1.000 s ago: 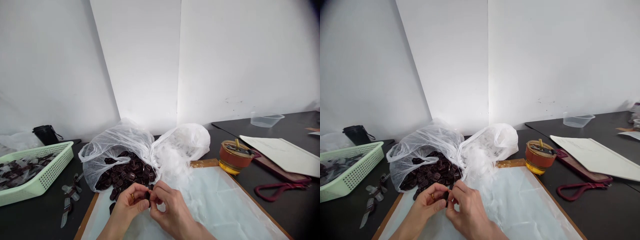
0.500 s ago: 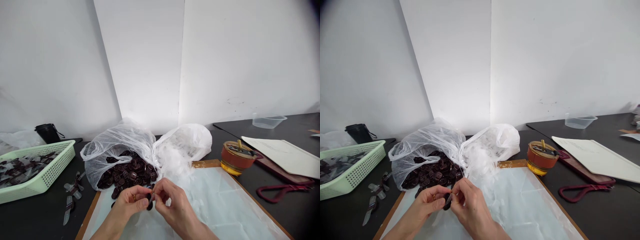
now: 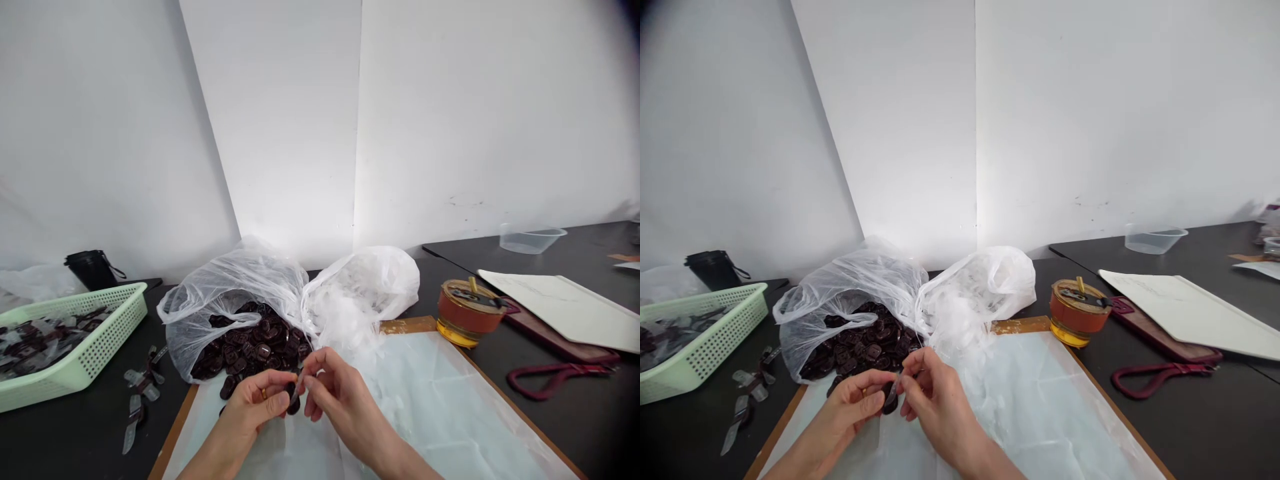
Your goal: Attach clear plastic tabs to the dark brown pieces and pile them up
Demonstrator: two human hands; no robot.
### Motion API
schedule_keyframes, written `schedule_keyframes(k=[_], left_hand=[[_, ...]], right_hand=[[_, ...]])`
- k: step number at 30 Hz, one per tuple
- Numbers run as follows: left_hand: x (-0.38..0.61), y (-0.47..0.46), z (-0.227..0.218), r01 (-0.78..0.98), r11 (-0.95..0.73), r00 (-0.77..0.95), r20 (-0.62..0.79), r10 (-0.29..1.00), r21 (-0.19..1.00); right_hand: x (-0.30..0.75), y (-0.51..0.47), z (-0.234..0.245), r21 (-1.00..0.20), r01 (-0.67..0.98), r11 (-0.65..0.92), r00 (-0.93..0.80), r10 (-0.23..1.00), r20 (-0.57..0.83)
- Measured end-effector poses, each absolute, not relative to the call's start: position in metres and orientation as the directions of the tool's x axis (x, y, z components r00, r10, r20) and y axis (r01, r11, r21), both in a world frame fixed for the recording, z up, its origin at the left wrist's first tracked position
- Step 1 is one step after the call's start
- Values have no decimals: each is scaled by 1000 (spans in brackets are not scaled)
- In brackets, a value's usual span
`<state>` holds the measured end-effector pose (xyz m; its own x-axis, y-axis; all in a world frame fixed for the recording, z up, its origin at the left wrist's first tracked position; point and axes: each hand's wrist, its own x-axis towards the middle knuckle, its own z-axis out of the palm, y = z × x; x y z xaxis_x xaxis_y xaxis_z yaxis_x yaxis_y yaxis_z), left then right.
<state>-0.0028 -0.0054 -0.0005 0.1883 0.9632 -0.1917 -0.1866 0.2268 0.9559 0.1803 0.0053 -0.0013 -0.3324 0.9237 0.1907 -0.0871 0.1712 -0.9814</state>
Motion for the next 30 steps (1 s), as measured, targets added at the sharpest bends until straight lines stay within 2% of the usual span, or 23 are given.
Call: schedule_keyframes(k=[3,9,13,22,26,30], left_hand=[[-1,-4,-5,-213,218,198,-176,964,952],[-3,-2,-10,-300,195,249,-121,961,934],[-5,-3,-8,-278,157,262,-82,961,948],[-9,1,-12,-134,71,325,-24,945,988],[-4,2,-12,-194,60,323,5,947,979],[-2,2,-14,-254,36,240,27,970,967]], right_hand=[[180,10,-2,-971,-221,87,-370,914,166],[178,9,-2,-942,-328,65,-410,889,204],[174,5,0,-911,-411,1,-447,871,203],[169,7,-6,-916,-397,-45,-419,897,137],[171,8,-5,-914,-396,-84,-406,909,92],[176,9,-1,-910,-371,-183,-379,925,-32]])
